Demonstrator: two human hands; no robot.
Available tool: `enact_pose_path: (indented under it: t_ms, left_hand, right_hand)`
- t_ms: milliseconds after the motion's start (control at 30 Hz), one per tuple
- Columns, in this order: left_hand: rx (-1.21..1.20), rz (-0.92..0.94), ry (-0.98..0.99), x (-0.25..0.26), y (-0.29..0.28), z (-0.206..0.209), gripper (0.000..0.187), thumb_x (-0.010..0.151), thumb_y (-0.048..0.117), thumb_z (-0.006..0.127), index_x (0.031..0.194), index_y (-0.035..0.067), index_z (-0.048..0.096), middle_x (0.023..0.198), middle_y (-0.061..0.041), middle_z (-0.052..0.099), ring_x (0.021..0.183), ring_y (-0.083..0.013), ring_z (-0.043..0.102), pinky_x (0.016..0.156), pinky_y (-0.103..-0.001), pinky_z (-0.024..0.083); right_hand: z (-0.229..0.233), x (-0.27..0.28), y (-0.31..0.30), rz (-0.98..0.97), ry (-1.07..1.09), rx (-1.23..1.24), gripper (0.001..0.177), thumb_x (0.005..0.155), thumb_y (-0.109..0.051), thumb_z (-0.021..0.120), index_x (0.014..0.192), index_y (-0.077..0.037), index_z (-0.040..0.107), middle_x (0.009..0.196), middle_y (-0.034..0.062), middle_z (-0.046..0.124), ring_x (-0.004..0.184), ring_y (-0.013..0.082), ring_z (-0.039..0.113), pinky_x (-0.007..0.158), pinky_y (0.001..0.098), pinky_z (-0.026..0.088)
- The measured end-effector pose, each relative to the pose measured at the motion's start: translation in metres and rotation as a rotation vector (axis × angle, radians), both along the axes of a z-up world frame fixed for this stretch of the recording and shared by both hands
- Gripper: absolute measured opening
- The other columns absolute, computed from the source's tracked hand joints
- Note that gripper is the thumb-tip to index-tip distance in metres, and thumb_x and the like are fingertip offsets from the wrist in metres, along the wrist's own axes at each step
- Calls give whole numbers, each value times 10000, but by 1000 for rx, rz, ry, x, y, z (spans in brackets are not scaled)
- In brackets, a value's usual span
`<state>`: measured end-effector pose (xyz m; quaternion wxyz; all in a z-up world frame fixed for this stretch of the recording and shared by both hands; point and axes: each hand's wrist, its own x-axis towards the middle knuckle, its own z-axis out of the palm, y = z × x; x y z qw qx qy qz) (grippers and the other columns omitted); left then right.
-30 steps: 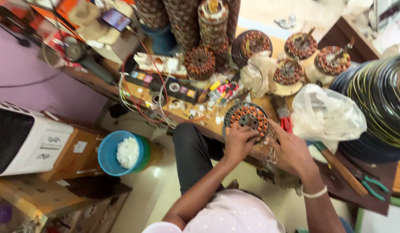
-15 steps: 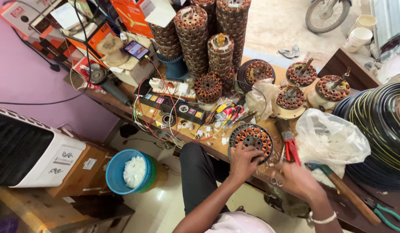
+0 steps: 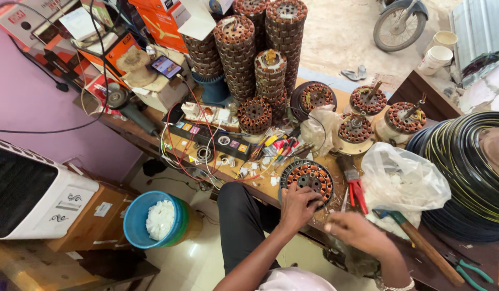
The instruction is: The person works on a motor stator, using a green-handled tool to adjust copper windings and a hammer to tap components. They also use scissors to cut a white tie and secure the windings.
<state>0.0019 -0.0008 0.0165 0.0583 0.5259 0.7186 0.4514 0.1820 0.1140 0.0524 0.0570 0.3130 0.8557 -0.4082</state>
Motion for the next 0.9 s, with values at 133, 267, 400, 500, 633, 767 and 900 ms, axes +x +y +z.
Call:
enact_pose_path:
  t_ms: [133,267,400,500,633,767,900]
  left_hand:
    - [14,-2,23,-6,1,0,97,789,251,827,875,211,806,895,64,733,931,-233,569,823,-447,369]
    - [30,-18,25,-4,4,-7,114,779,235,819,885,198,799,923,22,744,954,-269,596,818,-454,441]
    - [-60,-56,-1,-6,2,-15,124,813,202,803,934,175,803,950,-15,747,969,-303,581,872,-427,462]
    - [-4,-35,28,-6,3,-14,140,811,202,808,946,165,802,963,-19,748,989,-302,584,946,-435,440]
    - [-31,-8,34,-2,2,-9,143,804,214,807,940,170,807,947,-7,751,978,-288,591,951,-435,435]
    - [-68,-24,11,-3,2,-6,136,814,228,806,939,174,806,941,-4,739,963,-280,589,871,-433,446]
    - [-22,12,24,-1,2,-3,134,807,227,807,930,175,796,933,18,732,964,-266,582,851,-431,424]
  right_hand:
    - [15,2,23,-428,244,329,274,971,-304,662,1125,-104,768,835,162,751,703,174,697,707,351,547]
    - [19,-9,10,-361,460,292,331,864,-227,740,1171,-103,744,1112,116,746,924,206,706,827,332,546]
    - [4,-25,-16,-244,292,347,197,857,-254,742,1022,-157,785,1041,66,741,936,266,709,822,385,557]
    - [6,-36,-13,-270,324,340,206,843,-272,762,1010,-151,778,982,69,753,920,287,714,819,399,565]
    - [7,-35,-24,-387,190,264,212,836,-305,760,1007,-181,777,960,74,750,862,285,734,747,415,573]
    - [-9,-37,-26,-407,220,357,209,853,-285,748,1013,-153,772,970,109,755,885,330,716,741,437,562]
    - [-33,-32,-22,-422,253,336,251,848,-276,761,1033,-106,770,954,166,749,888,348,719,738,420,564]
